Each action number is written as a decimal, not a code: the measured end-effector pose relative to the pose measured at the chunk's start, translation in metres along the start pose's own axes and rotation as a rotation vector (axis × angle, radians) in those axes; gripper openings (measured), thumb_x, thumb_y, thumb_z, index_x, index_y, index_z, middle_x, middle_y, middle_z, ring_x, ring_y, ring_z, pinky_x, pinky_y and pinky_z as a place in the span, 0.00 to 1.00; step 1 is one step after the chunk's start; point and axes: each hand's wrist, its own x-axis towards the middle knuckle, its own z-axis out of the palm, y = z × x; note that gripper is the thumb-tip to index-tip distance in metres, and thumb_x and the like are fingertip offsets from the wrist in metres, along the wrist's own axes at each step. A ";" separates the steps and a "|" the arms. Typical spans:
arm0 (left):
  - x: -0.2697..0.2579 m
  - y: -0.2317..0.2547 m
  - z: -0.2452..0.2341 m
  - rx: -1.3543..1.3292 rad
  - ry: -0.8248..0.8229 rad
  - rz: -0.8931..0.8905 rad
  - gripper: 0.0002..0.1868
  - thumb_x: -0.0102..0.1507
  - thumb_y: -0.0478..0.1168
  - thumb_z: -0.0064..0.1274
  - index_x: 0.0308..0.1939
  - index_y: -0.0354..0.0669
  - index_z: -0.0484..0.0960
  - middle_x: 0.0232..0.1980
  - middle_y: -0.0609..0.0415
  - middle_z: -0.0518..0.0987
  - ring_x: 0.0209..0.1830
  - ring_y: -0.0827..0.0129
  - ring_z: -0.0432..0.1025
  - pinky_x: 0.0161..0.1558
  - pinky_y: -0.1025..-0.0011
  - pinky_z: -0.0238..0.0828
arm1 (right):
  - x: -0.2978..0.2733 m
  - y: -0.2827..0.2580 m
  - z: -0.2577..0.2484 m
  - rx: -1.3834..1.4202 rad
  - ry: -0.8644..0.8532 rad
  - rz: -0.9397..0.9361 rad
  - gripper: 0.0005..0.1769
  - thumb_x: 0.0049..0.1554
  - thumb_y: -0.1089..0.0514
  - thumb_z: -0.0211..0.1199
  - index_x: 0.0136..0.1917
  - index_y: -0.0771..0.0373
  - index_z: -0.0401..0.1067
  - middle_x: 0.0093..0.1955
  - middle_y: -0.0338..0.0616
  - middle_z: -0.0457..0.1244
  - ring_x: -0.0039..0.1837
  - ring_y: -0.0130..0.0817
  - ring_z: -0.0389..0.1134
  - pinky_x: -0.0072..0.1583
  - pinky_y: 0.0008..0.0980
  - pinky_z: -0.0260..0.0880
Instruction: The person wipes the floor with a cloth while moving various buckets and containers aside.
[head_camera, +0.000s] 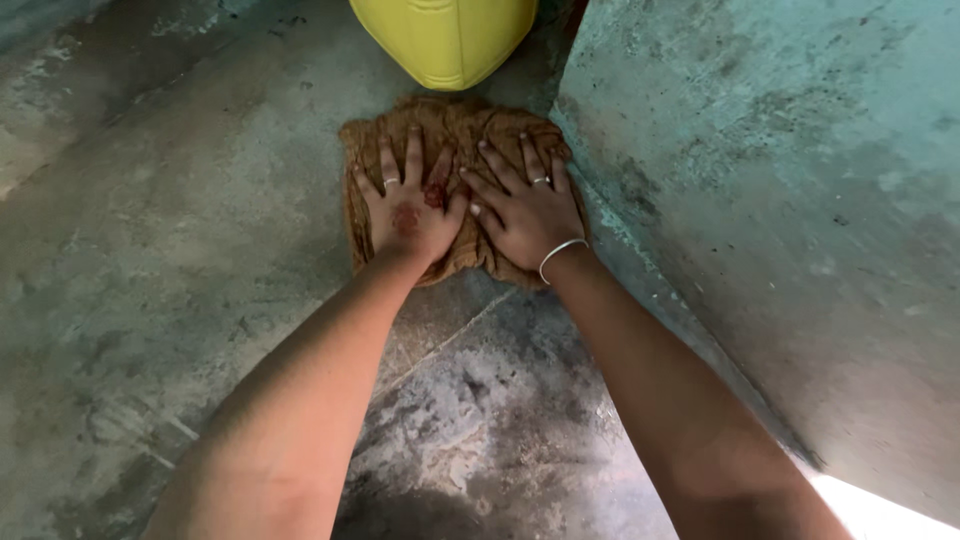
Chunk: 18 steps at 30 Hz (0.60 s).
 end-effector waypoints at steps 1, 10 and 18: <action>0.006 0.000 0.001 -0.008 -0.003 -0.001 0.36 0.68 0.65 0.31 0.79 0.65 0.55 0.85 0.51 0.40 0.83 0.42 0.32 0.72 0.28 0.25 | 0.005 0.003 -0.001 0.003 0.007 -0.004 0.30 0.65 0.38 0.44 0.79 0.35 0.56 0.86 0.34 0.39 0.84 0.56 0.34 0.77 0.67 0.30; -0.024 0.009 0.002 -0.025 -0.001 -0.012 0.38 0.68 0.66 0.33 0.81 0.64 0.52 0.84 0.50 0.42 0.82 0.42 0.38 0.73 0.32 0.33 | -0.035 -0.010 0.005 -0.010 0.114 0.001 0.30 0.67 0.37 0.43 0.80 0.38 0.56 0.86 0.33 0.42 0.85 0.52 0.36 0.79 0.62 0.31; -0.110 0.036 0.007 0.018 -0.029 0.065 0.41 0.66 0.69 0.34 0.80 0.65 0.47 0.84 0.51 0.42 0.81 0.42 0.38 0.72 0.34 0.35 | -0.132 -0.033 0.009 -0.014 0.161 0.027 0.31 0.65 0.37 0.46 0.79 0.40 0.58 0.84 0.38 0.45 0.83 0.56 0.40 0.77 0.63 0.36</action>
